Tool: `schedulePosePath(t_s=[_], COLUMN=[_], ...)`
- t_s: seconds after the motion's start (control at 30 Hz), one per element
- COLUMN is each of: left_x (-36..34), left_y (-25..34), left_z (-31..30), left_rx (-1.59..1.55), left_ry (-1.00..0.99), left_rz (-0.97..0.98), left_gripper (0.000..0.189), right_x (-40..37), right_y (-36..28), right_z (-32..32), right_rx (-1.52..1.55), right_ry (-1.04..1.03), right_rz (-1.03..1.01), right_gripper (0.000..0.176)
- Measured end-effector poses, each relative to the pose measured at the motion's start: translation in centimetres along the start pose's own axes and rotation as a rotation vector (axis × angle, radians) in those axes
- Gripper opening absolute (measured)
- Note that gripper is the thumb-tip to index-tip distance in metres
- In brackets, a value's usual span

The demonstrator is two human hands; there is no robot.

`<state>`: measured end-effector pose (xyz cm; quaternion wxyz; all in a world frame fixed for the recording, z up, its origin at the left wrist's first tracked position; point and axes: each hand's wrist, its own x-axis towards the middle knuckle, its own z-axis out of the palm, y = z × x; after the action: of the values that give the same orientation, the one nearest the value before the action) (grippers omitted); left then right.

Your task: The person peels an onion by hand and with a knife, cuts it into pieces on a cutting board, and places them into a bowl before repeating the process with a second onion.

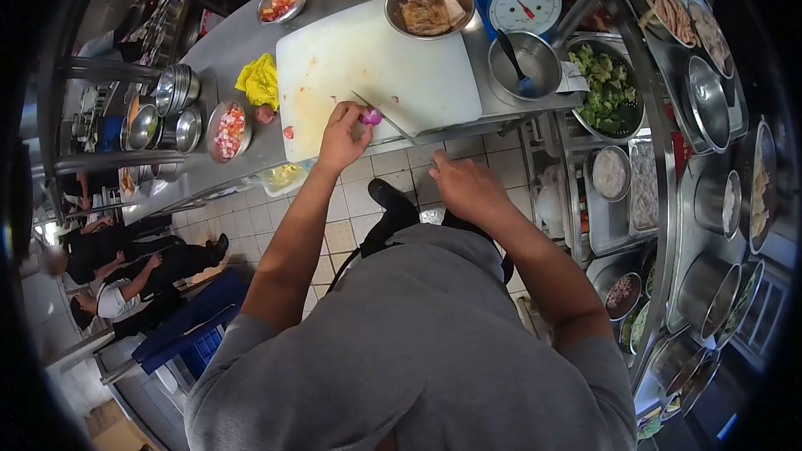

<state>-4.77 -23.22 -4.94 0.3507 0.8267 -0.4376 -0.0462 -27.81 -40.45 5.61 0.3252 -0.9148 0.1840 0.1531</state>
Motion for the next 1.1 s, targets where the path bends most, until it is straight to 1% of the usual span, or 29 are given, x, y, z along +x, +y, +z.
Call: schedulePosePath(t_s=[0.07, 0.13, 0.23, 0.4, 0.5, 0.57, 0.67, 0.7, 0.77, 0.83, 0.93, 1.1], left_x=[0.1, 0.2, 0.3, 0.1, 0.2, -0.3, 0.1, -0.1, 0.1, -0.3, -0.3, -0.2], left_y=[0.6, 1.0, 1.0, 0.9, 0.2, 0.2, 0.4, 0.7, 1.1, 1.0, 0.6, 0.5], left_z=[0.0, 0.2, 0.3, 0.4, 0.8, 1.0, 0.4, 0.3, 0.2, 0.2, 0.8, 0.8], left_rx=[-0.055, 0.031, 0.082, 0.086, 0.063, 0.05, 0.034, 0.034, 0.03, 0.0, 0.061, 0.061], left_ry=[0.005, 0.061, 0.066, 0.095, 0.099, 0.099, 0.087, 0.079, 0.071, 0.085, 0.132, 0.128], left_rz=[-0.029, 0.023, 0.031, 0.04, 0.018, 0.015, -0.002, -0.009, 0.002, -0.04, -0.005, -0.025], left_gripper=[0.03, 0.029, 0.03, 0.032, 0.032, 0.032, 0.031, 0.029, 0.026, 0.027, 0.025, 0.025], right_x=[-1.1, -1.7, -2.1, -0.9, 1.0, 2.8, 4.8, 4.9, 5.1, 3.8, 1.6, -0.5], right_y=[0.0, -0.1, 0.0, 0.3, 1.2, 2.8, 2.9, 2.5, 2.3, 1.0, -0.1, -0.6], right_z=[-1.1, -2.3, -3.6, -3.9, -1.4, 2.6, 4.7, 4.4, 3.2, 1.1, -1.4, -3.2], right_rx=[-0.045, -0.078, -0.123, -0.146, -0.135, -0.051, -0.012, -0.009, -0.029, -0.042, -0.089, -0.128], right_ry=[0.01, 0.0, -0.026, -0.101, -0.129, -0.051, 0.015, 0.018, 0.035, 0.042, 0.028, -0.021], right_rz=[-0.024, -0.018, -0.03, -0.026, -0.03, -0.012, 0.0, 0.004, -0.064, -0.062, -0.055, -0.057], right_gripper=[0.029, 0.028, 0.027, 0.027, 0.026, 0.025, 0.026, 0.026, 0.026, 0.026, 0.026, 0.027])
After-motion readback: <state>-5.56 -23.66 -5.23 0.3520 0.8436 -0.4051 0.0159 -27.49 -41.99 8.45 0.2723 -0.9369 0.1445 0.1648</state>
